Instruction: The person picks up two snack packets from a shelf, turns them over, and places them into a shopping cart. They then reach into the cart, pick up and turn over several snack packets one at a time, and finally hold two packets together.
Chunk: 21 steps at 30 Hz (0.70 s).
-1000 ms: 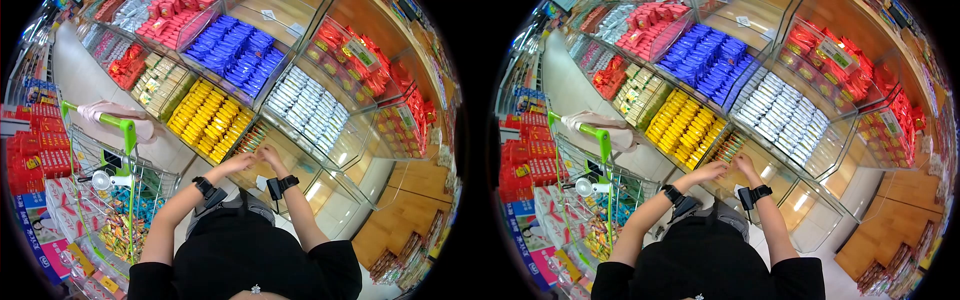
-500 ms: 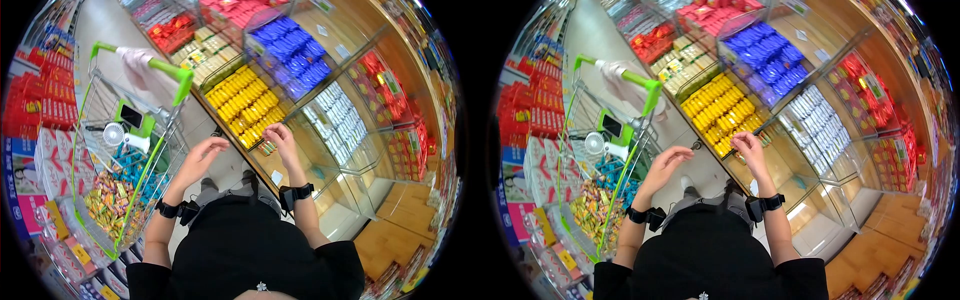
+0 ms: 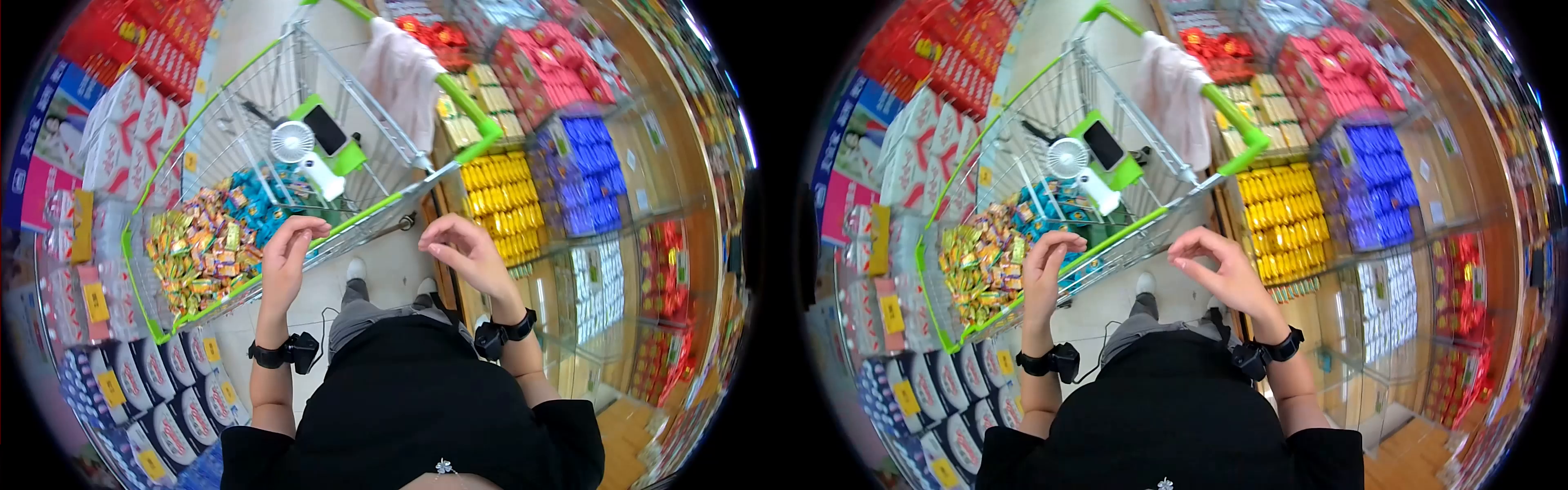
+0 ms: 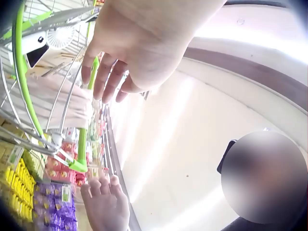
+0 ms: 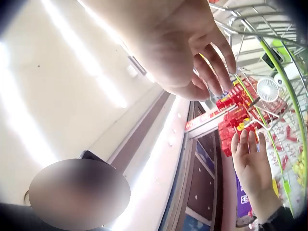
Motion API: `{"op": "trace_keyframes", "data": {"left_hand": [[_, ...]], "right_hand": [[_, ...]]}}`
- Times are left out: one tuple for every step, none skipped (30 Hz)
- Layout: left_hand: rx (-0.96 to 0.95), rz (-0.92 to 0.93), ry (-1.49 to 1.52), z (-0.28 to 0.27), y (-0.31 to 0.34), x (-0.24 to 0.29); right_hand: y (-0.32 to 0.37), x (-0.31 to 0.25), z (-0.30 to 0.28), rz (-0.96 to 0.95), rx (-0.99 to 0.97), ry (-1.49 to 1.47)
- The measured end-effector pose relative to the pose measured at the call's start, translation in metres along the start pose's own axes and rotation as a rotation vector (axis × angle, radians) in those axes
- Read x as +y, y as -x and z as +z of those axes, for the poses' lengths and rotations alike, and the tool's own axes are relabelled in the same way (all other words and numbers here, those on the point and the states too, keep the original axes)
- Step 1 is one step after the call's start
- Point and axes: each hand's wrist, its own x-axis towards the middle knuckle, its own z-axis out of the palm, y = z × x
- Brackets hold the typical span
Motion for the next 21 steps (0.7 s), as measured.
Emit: {"op": "trace_keyframes", "data": {"left_hand": [[0.031, 0.003, -0.006, -0.010, 0.004, -0.001], [0.078, -0.006, -0.006, -0.019, 0.007, -0.002], [0.123, -0.016, -0.004, -0.028, 0.010, -0.003], [0.154, -0.017, -0.017, -0.037, 0.013, -0.004], [0.177, -0.012, -0.020, -0.045, 0.017, -0.007], [0.208, -0.024, -0.013, -0.053, 0.020, -0.010], [0.238, -0.035, -0.005, -0.061, 0.023, -0.013], [0.265, -0.037, -0.001, -0.067, 0.026, -0.013], [0.287, -0.029, -0.004, -0.074, 0.028, -0.015], [0.316, -0.031, -0.012, -0.081, 0.031, -0.018], [0.347, -0.033, -0.019, -0.088, 0.033, -0.021], [0.366, -0.029, -0.001, -0.095, 0.035, -0.025], [0.392, -0.022, -0.003, -0.103, 0.037, -0.030], [0.403, -0.041, 0.010, -0.111, 0.039, -0.035], [0.415, -0.061, 0.024, -0.117, 0.041, -0.039], [0.435, -0.066, 0.043, -0.123, 0.043, -0.041], [0.466, -0.059, 0.040, -0.128, 0.044, -0.042], [0.479, -0.054, 0.059, -0.133, 0.045, -0.044], [0.490, -0.049, 0.077, -0.138, 0.046, -0.045], [0.508, -0.071, 0.094, -0.144, 0.047, -0.048], [0.533, -0.065, 0.088, -0.149, 0.048, -0.049]], "right_hand": [[-0.007, -0.001, 0.007, -0.021, -0.059, 0.057], [-0.014, -0.001, 0.015, -0.016, -0.102, 0.061], [-0.020, -0.002, 0.022, -0.020, -0.129, 0.061], [-0.025, -0.003, 0.029, -0.004, -0.183, 0.079], [-0.031, -0.004, 0.036, 0.012, -0.236, 0.098], [-0.036, -0.003, 0.043, -0.010, -0.272, 0.125], [-0.041, -0.003, 0.049, -0.017, -0.295, 0.128], [-0.045, -0.003, 0.055, -0.008, -0.335, 0.144], [-0.049, -0.003, 0.061, 0.000, -0.374, 0.160], [-0.054, -0.004, 0.067, -0.004, -0.388, 0.171], [-0.058, -0.002, 0.072, -0.011, -0.411, 0.173], [-0.062, 0.001, 0.076, -0.008, -0.422, 0.181], [-0.066, 0.003, 0.081, -0.004, -0.434, 0.189], [-0.069, 0.002, 0.086, 0.006, -0.446, 0.190], [-0.073, 0.002, 0.091, -0.001, -0.476, 0.195], [-0.078, 0.002, 0.096, 0.027, -0.487, 0.204], [-0.082, 0.003, 0.102, 0.055, -0.498, 0.211], [-0.086, 0.003, 0.108, 0.050, -0.503, 0.190], [-0.090, 0.003, 0.115, 0.041, -0.531, 0.190], [-0.095, 0.003, 0.121, 0.040, -0.543, 0.190], [-0.099, 0.004, 0.127, 0.040, -0.553, 0.189]]}}
